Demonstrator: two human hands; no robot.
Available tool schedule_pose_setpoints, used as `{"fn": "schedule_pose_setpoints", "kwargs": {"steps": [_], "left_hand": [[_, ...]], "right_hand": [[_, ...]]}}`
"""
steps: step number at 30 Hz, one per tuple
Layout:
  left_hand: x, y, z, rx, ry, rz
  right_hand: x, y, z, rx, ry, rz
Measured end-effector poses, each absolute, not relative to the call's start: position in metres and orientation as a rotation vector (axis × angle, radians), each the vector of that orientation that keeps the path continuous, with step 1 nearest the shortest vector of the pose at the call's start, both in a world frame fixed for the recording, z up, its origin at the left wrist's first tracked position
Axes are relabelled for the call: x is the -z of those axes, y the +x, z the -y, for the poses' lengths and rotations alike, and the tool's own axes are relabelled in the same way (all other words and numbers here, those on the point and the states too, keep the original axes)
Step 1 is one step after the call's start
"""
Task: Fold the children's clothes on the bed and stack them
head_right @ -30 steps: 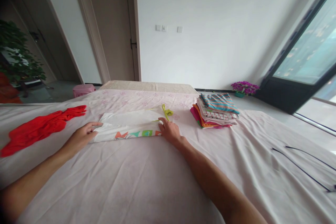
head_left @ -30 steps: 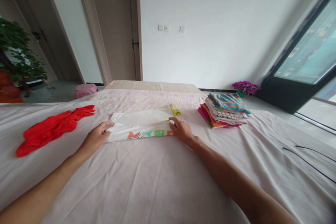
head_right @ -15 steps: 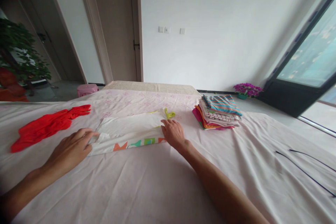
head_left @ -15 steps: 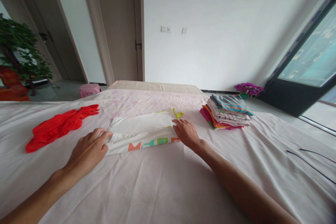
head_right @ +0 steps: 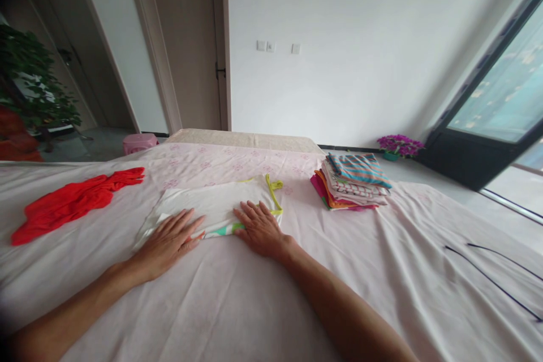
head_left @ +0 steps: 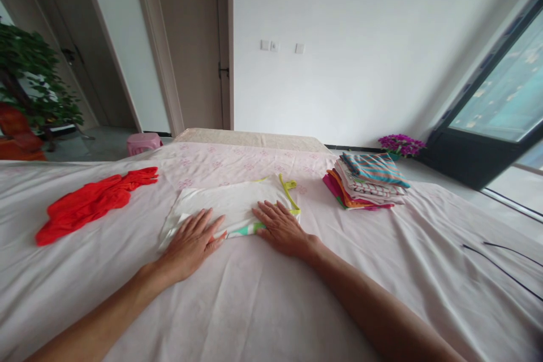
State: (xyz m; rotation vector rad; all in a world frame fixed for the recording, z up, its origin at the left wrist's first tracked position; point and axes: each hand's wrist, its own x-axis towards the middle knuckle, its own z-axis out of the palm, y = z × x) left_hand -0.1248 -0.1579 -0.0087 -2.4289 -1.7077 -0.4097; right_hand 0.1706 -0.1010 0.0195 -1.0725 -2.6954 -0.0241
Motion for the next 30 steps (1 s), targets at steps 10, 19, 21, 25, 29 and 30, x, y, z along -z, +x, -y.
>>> {"fn": "schedule_pose_setpoints", "kwargs": {"steps": [10, 19, 21, 25, 29, 30], "left_hand": [[0.015, -0.145, 0.151, 0.414, -2.316, 1.963], [-0.002, -0.134, 0.16, 0.642, -2.302, 1.639], [0.0, -0.135, 0.159, 0.637, -2.483, 1.537], [0.007, -0.141, 0.155, 0.597, -2.587, 1.591], [0.01, -0.145, 0.152, 0.569, -2.564, 1.604], [0.009, -0.145, 0.152, 0.554, -2.553, 1.615]], "right_hand": [[-0.017, 0.187, 0.09, 0.016, -1.205, 2.624], [-0.017, 0.186, 0.09, -0.008, -1.203, 2.611], [-0.017, 0.186, 0.09, -0.007, -1.2, 2.609], [-0.017, 0.187, 0.089, -0.012, -1.196, 2.613], [-0.019, 0.187, 0.089, -0.039, -1.206, 2.613], [-0.019, 0.187, 0.089, -0.045, -1.207, 2.614]]}}
